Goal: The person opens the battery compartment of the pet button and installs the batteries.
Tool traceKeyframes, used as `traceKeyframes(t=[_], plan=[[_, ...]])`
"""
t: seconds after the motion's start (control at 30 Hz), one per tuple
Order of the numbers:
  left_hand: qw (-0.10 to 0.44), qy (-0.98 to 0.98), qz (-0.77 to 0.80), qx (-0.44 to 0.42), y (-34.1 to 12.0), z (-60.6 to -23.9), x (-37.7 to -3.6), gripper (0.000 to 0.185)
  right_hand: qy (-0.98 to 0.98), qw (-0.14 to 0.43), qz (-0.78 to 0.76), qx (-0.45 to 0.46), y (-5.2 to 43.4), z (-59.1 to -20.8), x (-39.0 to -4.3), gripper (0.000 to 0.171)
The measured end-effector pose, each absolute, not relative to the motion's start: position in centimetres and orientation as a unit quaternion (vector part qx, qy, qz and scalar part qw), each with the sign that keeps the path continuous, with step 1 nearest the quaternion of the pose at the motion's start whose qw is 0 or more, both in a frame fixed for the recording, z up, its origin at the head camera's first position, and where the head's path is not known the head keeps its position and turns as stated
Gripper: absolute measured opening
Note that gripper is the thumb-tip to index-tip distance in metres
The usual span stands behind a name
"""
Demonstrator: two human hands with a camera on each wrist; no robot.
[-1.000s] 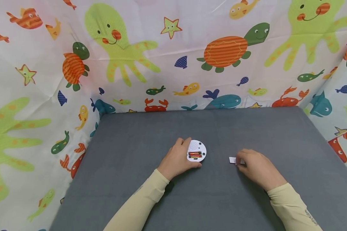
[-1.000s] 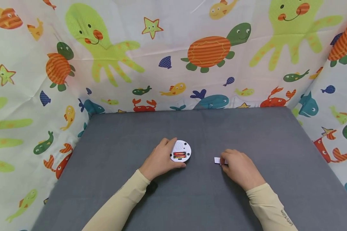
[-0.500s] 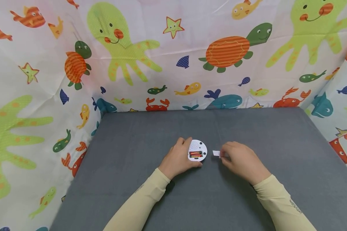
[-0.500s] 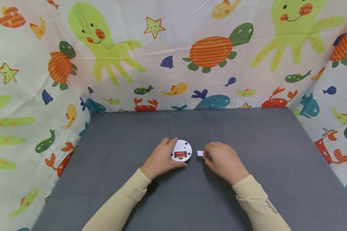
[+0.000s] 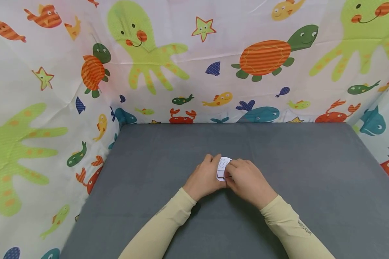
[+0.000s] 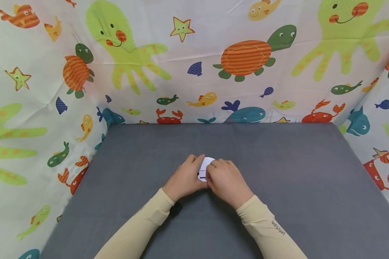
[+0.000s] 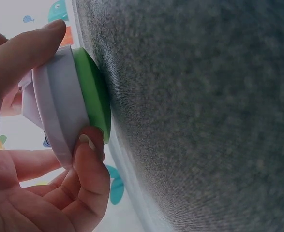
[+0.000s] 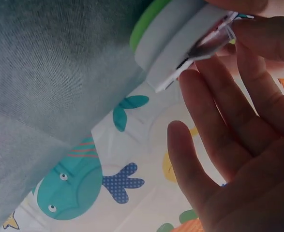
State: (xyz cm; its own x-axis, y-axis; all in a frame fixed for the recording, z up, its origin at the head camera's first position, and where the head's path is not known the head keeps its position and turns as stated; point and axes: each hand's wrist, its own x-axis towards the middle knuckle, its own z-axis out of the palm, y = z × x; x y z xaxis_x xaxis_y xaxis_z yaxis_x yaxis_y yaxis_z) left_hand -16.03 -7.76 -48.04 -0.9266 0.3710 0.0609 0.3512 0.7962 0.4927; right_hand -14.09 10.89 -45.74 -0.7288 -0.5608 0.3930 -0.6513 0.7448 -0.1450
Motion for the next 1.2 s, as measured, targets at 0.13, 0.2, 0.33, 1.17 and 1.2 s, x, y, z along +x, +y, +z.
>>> traceKeyframes(t=[0.13,0.2,0.33,1.17,1.2], plan=[[0.022,0.947,0.259,0.189,-7.5,-47.9,-15.9,0.085,-0.922,0.170,0.135,0.320,10.8,-46.2,-14.0,0.025],[0.021,0.948,0.256,0.190,-7.5,-47.9,-15.9,0.086,-0.923,0.172,0.134,0.316,10.8,-46.4,-14.0,0.023],[0.020,0.949,0.249,0.195,-7.5,-47.7,-15.9,0.087,-0.926,0.169,0.139,0.307,10.8,-46.4,-14.0,0.020],[0.047,0.948,0.251,0.188,-7.6,-47.6,-16.0,0.106,-0.933,0.025,0.319,0.167,11.5,-47.0,-14.5,0.034],[0.048,0.948,0.251,0.188,-7.6,-47.6,-16.0,0.107,-0.933,0.029,0.317,0.166,11.5,-47.1,-14.5,0.034]])
